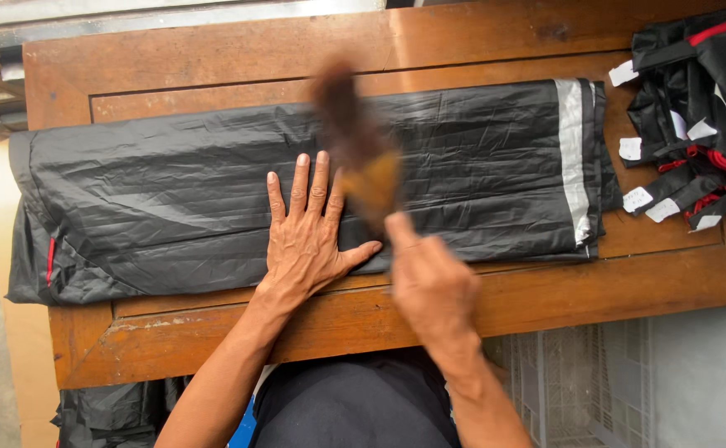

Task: The person uses a feather duster to brush a black and red garment laid on a wooden table. They repeatedly fold the garment while continuing to brush its surface, then unfold it to brush the other side.

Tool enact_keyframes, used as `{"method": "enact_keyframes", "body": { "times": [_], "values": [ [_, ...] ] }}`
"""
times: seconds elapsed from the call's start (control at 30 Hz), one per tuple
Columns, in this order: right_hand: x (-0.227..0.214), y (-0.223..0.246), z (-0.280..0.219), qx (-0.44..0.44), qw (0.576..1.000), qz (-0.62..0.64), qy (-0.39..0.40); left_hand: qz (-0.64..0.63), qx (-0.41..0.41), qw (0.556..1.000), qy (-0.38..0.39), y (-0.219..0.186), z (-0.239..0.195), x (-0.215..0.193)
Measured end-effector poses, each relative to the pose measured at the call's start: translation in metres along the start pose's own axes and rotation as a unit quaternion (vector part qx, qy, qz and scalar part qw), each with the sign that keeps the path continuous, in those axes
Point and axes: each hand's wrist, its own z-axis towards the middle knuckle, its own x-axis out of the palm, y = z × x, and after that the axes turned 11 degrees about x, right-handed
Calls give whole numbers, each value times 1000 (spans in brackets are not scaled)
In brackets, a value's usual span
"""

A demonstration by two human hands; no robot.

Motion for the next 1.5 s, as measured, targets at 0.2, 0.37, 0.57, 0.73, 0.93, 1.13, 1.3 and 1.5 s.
{"method": "enact_keyframes", "body": {
  "times": [0.2,0.37,0.57,0.73,0.93,1.13,1.3,1.5],
  "values": [
    [-25,-54,22,91,991,-97,6,-12,-4,1000,11,-2,0,-9],
    [-37,-97,46,181,965,-190,-11,76,48,996,-18,-2,2,-13],
    [30,-27,-7,14,1000,-17,-14,-18,-3,1000,-11,-2,5,-7],
    [19,-58,0,43,996,-76,-3,9,-22,999,-44,26,-21,-28],
    [6,-33,3,118,987,-113,0,62,-117,986,-98,72,-76,-54],
    [38,117,-24,-113,991,55,55,59,-129,978,-152,76,-85,-37],
    [72,118,-24,-167,981,24,97,81,-129,973,-174,79,-86,-32],
    [36,-20,21,79,986,-143,22,7,-133,981,-137,81,-87,-42]
  ]
}}
